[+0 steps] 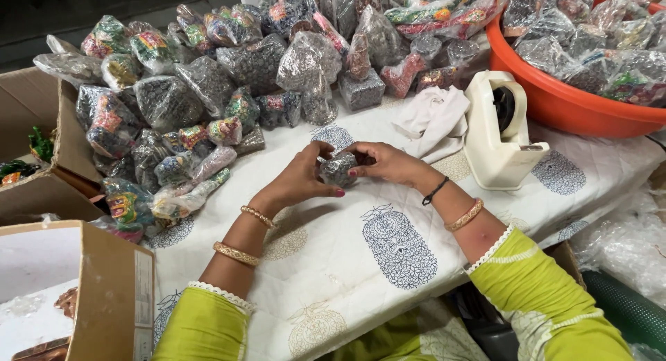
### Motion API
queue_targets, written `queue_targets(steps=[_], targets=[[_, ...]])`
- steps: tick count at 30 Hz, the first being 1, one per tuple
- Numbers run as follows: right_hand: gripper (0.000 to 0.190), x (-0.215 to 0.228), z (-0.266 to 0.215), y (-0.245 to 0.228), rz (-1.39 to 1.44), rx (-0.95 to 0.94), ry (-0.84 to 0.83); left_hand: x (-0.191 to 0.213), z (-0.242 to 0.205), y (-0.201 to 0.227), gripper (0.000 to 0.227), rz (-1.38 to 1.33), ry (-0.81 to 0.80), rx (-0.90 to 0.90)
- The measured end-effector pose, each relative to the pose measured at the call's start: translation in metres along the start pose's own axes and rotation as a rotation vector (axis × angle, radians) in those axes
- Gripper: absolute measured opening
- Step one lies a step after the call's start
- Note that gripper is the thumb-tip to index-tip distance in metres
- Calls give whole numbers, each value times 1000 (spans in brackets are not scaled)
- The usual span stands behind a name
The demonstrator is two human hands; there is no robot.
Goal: The recorder is wrapping small decorative figurines and objects in bubble wrap and organizing them in boxes.
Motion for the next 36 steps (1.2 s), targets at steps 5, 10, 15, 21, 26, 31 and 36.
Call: queue_targets(steps=[5,10,15,21,26,31,36], targets=[[55,0,2,2,2,84,-28,-6,11,-20,68,15,50,-65],[61,-2,0,-6,-142,107,-38,-2,4,-14,68,-74,113,-59],[63,-4,-3,-6,-78,60,-36,-4,3,-14,73,-105,155,-135],[66,-10,-5,-16,-137,22,-24,-4,5,-20,72,-110,167,-160],[71,-11,-1,-10,-98,32,-8,1,3,-15,73,-120,160,-125],[82,-12,-4,-26,-199,11,105,14,1,-26,72,-119,209,-110],[63,5,-4,-13,-211,102,306,39,-8,-35,69,-23,370,-55]])
Point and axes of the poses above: each hand's wrist, its own z-axis towards the middle knuckle, its own x-axis out of the back of the hand, y = z × x, the point moved 6 cm from there along z, towards the middle knuckle, and after that the axes turned 12 degrees about -y, right-handed, at the moved point
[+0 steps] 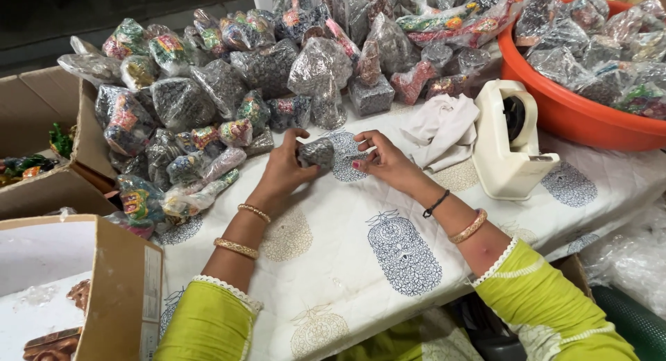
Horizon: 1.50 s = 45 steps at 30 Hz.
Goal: The recorder is wrapping small decorative figurines and objects in bubble wrap and organizing them in boxes.
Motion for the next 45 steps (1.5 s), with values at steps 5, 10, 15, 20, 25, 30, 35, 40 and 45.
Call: queue_targets(steps=[5,10,15,20,25,30,35,40,45], targets=[[60,-8,-1,-6,-95,31,-18,11,13,-28,65,90,78,12],[60,-12,0,-10,-189,47,-51,26,34,-39,60,172,120,28],[62,-15,-1,-12,-157,34,-73,34,51,-50,53,222,134,-19],[62,-18,-3,-19,-191,38,-102,28,56,-41,57,387,66,19],[62,-21,-4,-26,-240,1,-130,28,57,-40,61,463,36,46],[63,-22,-5,-28,-290,-20,-148,24,55,-30,69,511,20,4],[63,-23,-7,-33,-319,-41,-158,27,54,-24,59,593,65,-12],[63,-24,-8,-32,-310,-60,-170,30,58,-20,51,712,75,-56],[62,-26,-8,-30,-399,-36,-187,37,58,-7,47,882,113,-100]])
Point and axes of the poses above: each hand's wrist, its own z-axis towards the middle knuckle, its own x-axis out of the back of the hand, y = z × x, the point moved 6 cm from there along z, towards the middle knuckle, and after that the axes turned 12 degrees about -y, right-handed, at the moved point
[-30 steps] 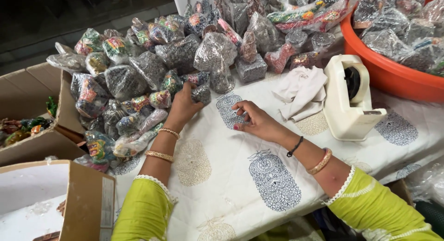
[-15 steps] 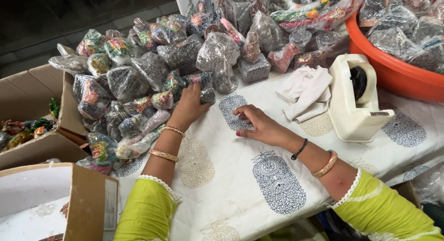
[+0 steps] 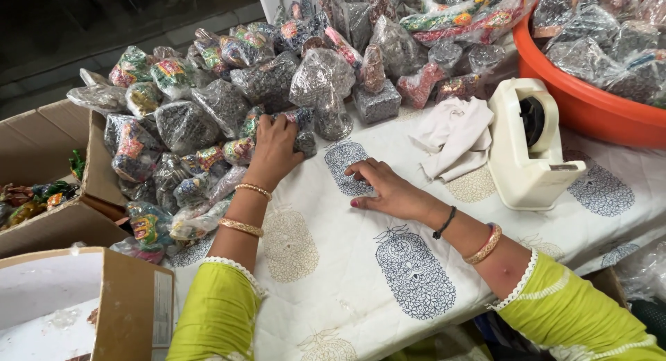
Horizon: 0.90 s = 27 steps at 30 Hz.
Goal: The recorder is wrapping small decorative figurines and objects in bubble wrap and organizing them in boxes.
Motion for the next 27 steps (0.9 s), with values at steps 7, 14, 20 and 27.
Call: queue_targets(steps=[7,14,20,27], targets=[[61,3,0,-4,25,-10,-14,-17,-2,-9,48,-22,-18,25],[61,4,0,-2,33,-19,-31,46,-14,3,55,-240,78,-47],[47,8,-2,-6,-10,83,2,117,-24,-4,14,-544,290,-99],[25,12,3,-5,35,-6,-18,144,-47,-15,6,-742,422,-58]])
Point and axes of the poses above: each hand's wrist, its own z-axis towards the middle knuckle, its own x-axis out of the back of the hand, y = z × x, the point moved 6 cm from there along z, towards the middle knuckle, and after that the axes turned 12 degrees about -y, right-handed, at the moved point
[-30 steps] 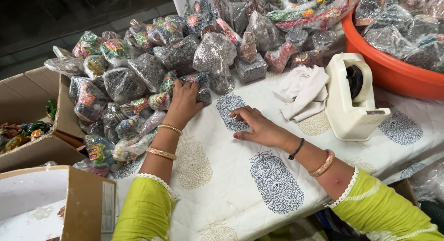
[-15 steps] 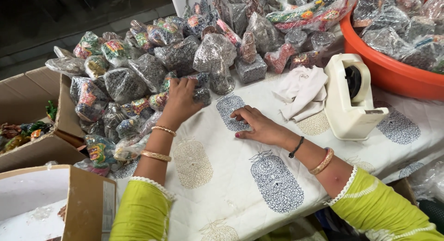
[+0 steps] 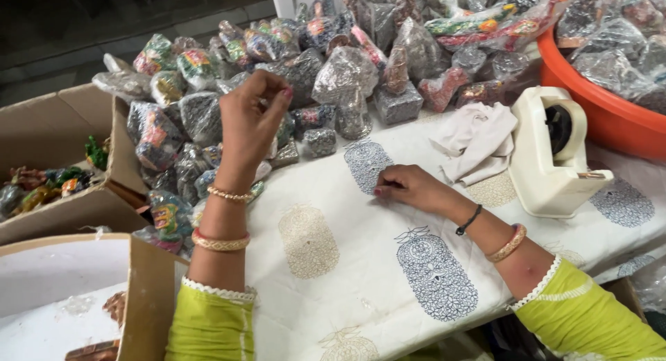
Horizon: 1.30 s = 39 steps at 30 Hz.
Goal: The recorder is wrapping small decorative figurines and objects in bubble wrap and organizing them in boxes.
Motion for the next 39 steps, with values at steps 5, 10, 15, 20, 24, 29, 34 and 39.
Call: queue_targets(steps=[5,10,15,20,24,29,34,39], targets=[[26,-1,2,8,35,-44,-20,-14,1,-1,10,-80,6,1],[24,-7,10,31,-95,-82,-70,-42,16,50,17,-97,14,-175],[22,-8,7,45,67,-104,-22,-68,70,136,19,212,202,-748],[26,-11,1,48,70,-201,-45,33,20,114,11,773,18,-478],[30,-11,1,48,-16,-219,-30,119,-27,116,12,1277,-207,-204],[29,-16,2,66,-126,-273,-14,203,-99,101,22,1149,-833,399],[24,-21,5,144,26,-207,48,245,-187,21,39,693,-970,801],[21,-14,19,195,-136,-172,84,238,-241,-34,58,550,-1040,840]])
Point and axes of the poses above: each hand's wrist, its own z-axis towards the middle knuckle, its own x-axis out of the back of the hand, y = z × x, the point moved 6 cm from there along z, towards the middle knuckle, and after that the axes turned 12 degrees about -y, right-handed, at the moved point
